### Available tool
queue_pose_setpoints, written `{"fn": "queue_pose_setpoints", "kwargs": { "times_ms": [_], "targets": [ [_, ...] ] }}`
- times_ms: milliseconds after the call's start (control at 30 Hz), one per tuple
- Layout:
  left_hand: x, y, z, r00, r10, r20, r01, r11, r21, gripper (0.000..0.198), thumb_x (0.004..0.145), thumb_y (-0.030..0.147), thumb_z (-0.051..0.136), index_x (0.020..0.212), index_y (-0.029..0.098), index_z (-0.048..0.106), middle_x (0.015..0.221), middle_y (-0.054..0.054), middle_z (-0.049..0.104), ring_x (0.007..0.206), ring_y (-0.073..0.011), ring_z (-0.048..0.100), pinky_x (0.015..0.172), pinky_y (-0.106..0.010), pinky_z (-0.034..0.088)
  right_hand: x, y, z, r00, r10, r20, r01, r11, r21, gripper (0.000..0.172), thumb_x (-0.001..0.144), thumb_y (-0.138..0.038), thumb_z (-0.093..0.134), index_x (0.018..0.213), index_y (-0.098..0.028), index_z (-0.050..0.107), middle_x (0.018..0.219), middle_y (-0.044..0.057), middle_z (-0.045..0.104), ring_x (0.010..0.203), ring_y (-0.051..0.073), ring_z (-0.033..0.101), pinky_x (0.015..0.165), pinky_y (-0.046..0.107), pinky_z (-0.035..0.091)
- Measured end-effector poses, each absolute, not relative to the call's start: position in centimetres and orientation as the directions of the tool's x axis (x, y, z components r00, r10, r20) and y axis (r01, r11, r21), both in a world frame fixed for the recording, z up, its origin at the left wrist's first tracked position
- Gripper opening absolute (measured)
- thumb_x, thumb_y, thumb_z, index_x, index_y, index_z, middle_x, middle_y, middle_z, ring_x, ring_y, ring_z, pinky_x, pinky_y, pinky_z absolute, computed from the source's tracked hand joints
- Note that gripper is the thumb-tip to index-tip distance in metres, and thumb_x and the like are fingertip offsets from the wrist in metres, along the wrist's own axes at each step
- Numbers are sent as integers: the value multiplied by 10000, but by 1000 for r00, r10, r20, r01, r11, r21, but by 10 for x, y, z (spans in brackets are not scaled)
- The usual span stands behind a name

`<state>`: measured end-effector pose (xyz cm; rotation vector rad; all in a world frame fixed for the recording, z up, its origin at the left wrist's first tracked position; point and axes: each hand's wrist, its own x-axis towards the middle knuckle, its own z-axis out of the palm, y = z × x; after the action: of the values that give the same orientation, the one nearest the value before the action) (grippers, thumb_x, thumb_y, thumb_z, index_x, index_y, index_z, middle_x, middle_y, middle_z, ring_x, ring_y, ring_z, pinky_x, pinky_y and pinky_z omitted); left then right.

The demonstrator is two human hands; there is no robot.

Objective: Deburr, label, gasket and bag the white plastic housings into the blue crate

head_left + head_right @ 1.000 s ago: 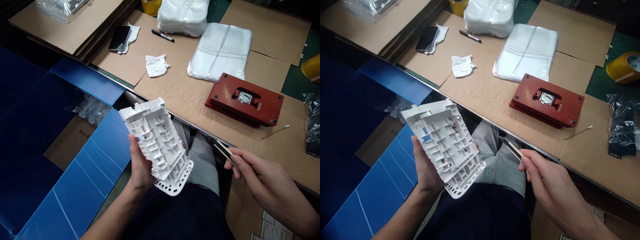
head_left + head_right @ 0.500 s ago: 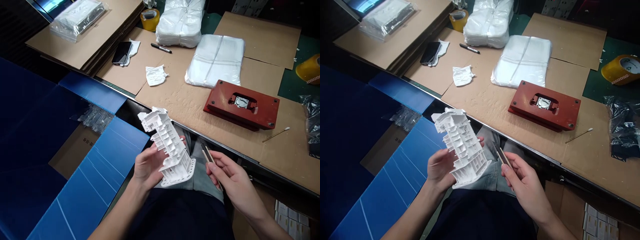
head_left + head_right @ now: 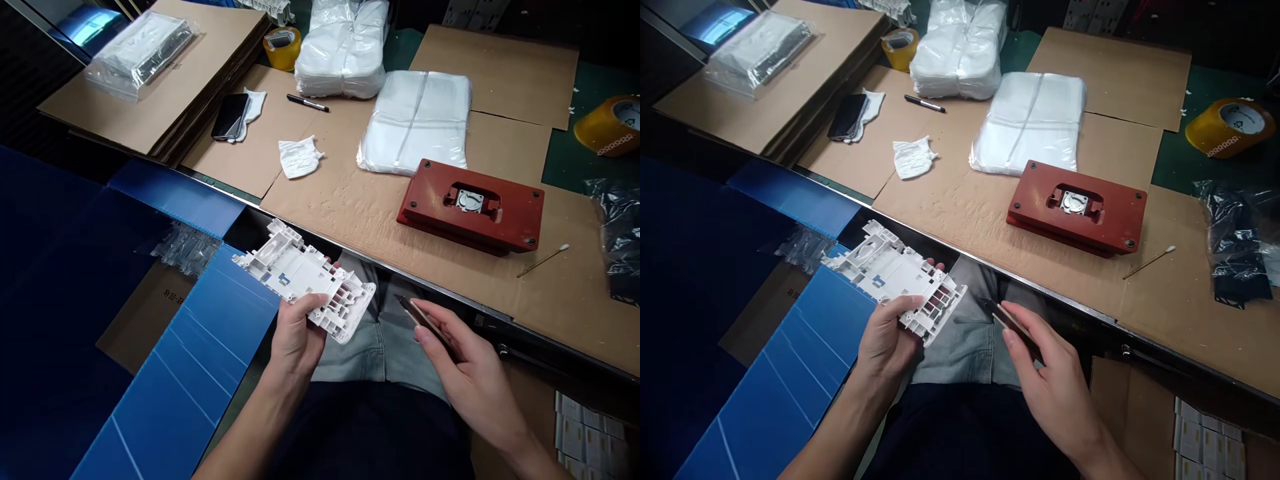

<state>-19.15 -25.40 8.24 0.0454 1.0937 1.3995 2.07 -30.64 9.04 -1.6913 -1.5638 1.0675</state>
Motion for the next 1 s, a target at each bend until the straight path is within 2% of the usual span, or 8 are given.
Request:
{"fn": "queue_pose_setpoints", "kwargs": {
  "times_ms": [67,133,233,333,567,767,900,1000],
  "targets": [
    [-189,-255,86,-264,810,-524,-711,203,673,665,690,8,719,1308,228,609,1118,-73,769,1191,-330,661,993,-487,579,14,-305,95,-51,998,-40,563,-4,-826,341,975,-332,594,1315,-309,621,1197,40,690,1063,186,677,854,262,587],
    [-188,-257,90,-329,809,-487,-666,166,727,643,693,28,730,1294,232,626,1122,-80,768,1189,-343,660,974,-492,586,8,-302,98,-84,996,34,608,78,-790,344,970,-327,604,1310,-289,634,1052,41,702,888,167,692,765,254,593],
    [-188,-259,95,-389,797,-463,-622,144,769,642,671,38,747,1272,241,647,1107,-74,774,1174,-348,667,953,-478,596,0,-298,98,-97,993,74,633,119,-765,335,965,-338,616,1283,-244,659,893,32,679,677,136,637,646,251,574],
    [-187,-260,99,-417,792,-445,-608,120,785,665,650,35,756,1274,238,649,1095,-78,776,1162,-352,672,940,-476,602,-5,-299,96,-89,993,75,620,114,-776,310,968,-315,613,1260,-235,678,861,31,679,630,127,612,594,247,547],
    [-186,-261,104,-436,799,-413,-591,92,802,692,643,34,755,1294,242,641,1135,-86,764,1157,-355,674,942,-481,599,-9,-303,100,-58,995,86,612,104,-784,313,963,-259,620,1268,-230,682,851,24,674,659,127,629,632,238,552],
    [-184,-263,105,-440,787,-432,-587,111,802,729,613,32,758,1301,240,631,1167,-88,753,1183,-363,658,941,-473,598,-10,-302,99,-62,997,36,548,64,-834,152,982,-235,574,1080,-236,690,932,15,695,843,143,679,715,213,571],
    [-182,-267,102,-444,773,-453,-581,137,802,710,615,58,779,1286,243,639,1173,-81,751,1198,-364,648,961,-468,587,-13,-300,99,-57,997,43,518,66,-853,306,998,-261,543,1294,-270,619,1190,38,698,1072,181,678,892,269,579],
    [-180,-268,100,-438,777,-453,-586,136,799,698,624,51,772,1280,249,641,1175,-73,749,1214,-352,639,997,-469,565,-17,-298,101,-51,997,51,529,70,-846,350,972,-343,603,1312,-266,623,1103,45,706,922,172,691,779,258,593]
  ]
}}
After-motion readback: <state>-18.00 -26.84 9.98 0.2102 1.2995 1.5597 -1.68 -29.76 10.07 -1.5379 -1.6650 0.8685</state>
